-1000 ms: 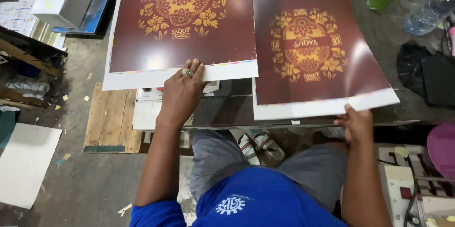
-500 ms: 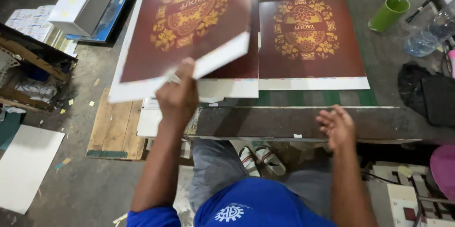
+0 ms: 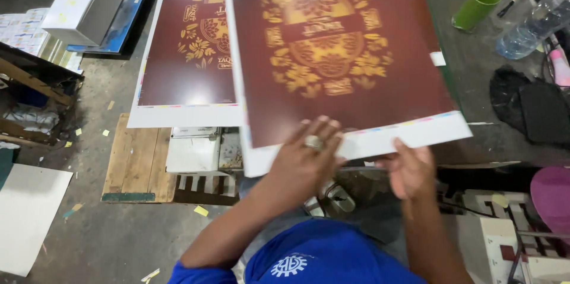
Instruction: The person repeatedly picks up large, maroon-colored printed sheets from a pile on a table and places them onto a stack on a machine. The person handles the sheets by hand, aligning them as they are stacked.
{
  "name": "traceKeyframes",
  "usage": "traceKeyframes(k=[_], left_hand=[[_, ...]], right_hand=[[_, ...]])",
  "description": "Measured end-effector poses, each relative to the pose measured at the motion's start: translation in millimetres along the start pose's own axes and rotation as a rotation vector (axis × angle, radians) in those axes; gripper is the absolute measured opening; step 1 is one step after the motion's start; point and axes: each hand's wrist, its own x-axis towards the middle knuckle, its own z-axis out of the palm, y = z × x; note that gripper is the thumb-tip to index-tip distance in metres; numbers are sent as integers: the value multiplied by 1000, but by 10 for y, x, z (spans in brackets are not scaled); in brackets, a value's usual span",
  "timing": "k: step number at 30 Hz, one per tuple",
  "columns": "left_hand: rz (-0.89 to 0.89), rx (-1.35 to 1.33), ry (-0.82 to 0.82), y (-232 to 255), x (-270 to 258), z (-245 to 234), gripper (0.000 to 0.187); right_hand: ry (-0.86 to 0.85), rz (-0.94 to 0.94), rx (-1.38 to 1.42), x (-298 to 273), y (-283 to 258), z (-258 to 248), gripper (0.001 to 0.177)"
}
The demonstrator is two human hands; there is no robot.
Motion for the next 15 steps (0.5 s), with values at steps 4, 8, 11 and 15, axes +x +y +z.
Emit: traceKeyframes(k=[4,8,11,15], left_hand=[[-83,160,48,-436,-207,-357,42],[-154,284,-48,-821,-295,-505,62],[-156,412,-81,-1132,-448,-344,59],[-184,462,-4,-1446,-498,-320,43]], right_hand=[[203,-139,-91,-176,-13,-786,28],[303,-122,-89,-440,30,-1480,21],[321,-117,-57,-678,69,-1813,19],[377,-109,-52,-945,201,-2131,20]])
